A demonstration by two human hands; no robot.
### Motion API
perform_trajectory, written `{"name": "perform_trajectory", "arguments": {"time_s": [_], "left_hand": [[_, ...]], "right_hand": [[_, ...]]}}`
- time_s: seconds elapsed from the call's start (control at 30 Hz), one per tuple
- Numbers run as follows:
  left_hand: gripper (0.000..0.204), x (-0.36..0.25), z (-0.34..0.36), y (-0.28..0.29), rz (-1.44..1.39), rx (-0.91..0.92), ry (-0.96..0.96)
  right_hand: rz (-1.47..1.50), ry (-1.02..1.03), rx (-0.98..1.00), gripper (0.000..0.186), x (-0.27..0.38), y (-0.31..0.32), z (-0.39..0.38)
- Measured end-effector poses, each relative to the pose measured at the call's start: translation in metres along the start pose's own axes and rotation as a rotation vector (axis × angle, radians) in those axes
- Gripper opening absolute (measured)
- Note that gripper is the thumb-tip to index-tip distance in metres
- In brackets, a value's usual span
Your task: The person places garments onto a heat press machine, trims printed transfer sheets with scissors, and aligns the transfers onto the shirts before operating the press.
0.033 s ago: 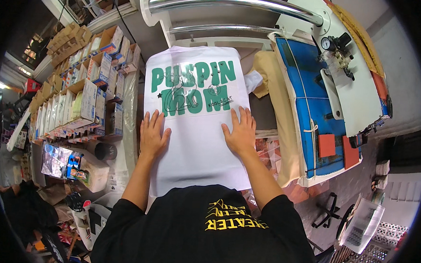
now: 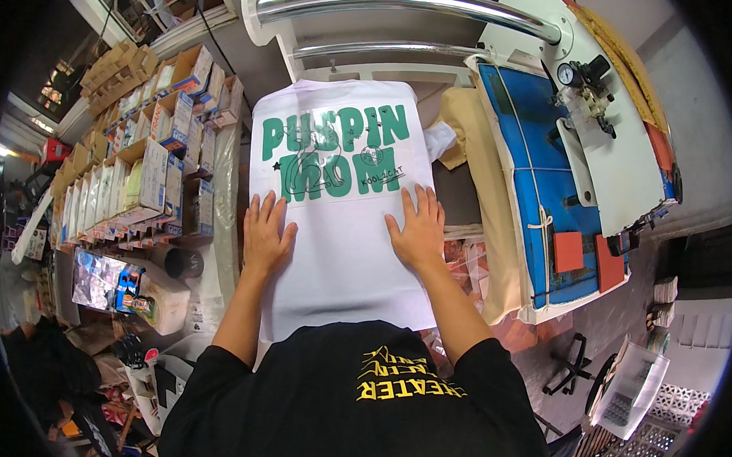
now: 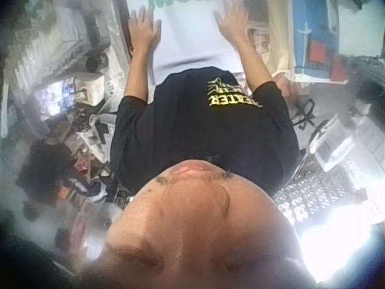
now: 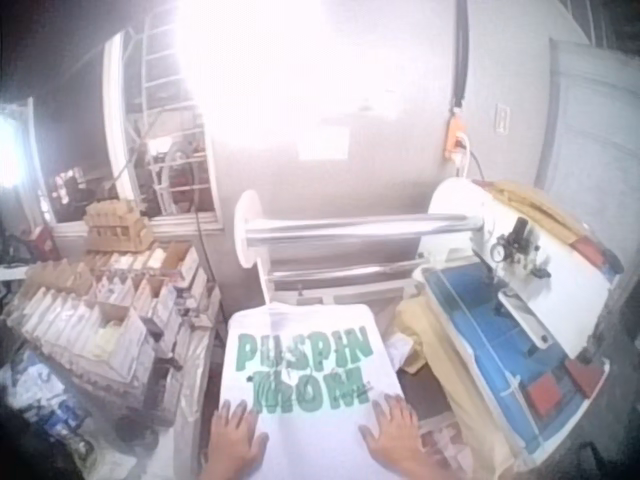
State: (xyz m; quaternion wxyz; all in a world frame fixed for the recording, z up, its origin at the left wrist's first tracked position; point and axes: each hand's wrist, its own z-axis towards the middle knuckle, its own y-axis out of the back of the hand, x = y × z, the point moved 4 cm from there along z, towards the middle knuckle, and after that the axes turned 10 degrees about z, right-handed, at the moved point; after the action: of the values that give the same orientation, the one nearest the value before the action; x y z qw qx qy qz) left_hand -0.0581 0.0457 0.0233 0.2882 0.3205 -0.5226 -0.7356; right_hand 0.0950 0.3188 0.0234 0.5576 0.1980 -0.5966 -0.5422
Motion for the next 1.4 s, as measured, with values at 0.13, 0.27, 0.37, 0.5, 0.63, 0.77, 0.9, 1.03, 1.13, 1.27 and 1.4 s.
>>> {"name": "perform_trajectory", "arguments": {"time_s": [0.13,0.27,0.37,0.5,0.63,0.77,0.9,1.03,1.13,1.27,1.4], "left_hand": [[0.054,-0.0027,-0.0003,0.002,-0.004,-0.001,0.023],[0.054,-0.0025,0.0012,0.0035,-0.032,-0.028,0.018],[0.053,0.0,0.0009,0.0024,-0.031,-0.02,0.026],[0.053,-0.0014,0.0003,0.0035,-0.033,-0.012,0.041],[0.052,-0.0057,0.0029,0.0031,-0.047,-0.023,0.024],[0.052,-0.0011,0.0007,-0.0004,-0.043,-0.011,0.015],[0.052,0.002,0.0018,-0.0055,-0.037,-0.015,-0.007],[0.052,0.0035,0.0,-0.0044,-0.022,-0.016,-0.004],[0.052,-0.0008,0.0012,-0.0024,-0.038,-0.037,-0.011],[0.052,-0.0032,0.0018,0.002,-0.042,-0.038,-0.003],[0.052,-0.0021,0.0009,0.0015,-0.05,-0.04,0.005]], "right_hand": [[-0.014,-0.011,0.016,0.062,-0.0003,-0.0001,-0.0002],[-0.042,-0.021,0.019,0.062,0.0001,-0.0009,-0.0013],[-0.04,-0.017,0.019,0.063,0.0019,0.0,-0.0012],[-0.027,-0.004,0.01,0.063,0.001,-0.0003,-0.0021],[-0.042,-0.029,0.012,0.063,-0.0019,0.0008,-0.0022],[-0.031,-0.009,0.02,0.064,-0.0014,-0.0011,-0.001],[-0.039,-0.039,0.03,0.064,-0.0025,0.0004,-0.0011],[-0.033,-0.043,0.036,0.064,-0.0002,0.0012,-0.001],[-0.026,-0.043,0.031,0.065,-0.0009,0.0028,-0.0014],[-0.024,-0.048,0.031,0.065,-0.0007,0.0024,-0.0011],[-0.018,-0.056,0.032,0.065,0.0007,0.0026,-0.0003]]}}
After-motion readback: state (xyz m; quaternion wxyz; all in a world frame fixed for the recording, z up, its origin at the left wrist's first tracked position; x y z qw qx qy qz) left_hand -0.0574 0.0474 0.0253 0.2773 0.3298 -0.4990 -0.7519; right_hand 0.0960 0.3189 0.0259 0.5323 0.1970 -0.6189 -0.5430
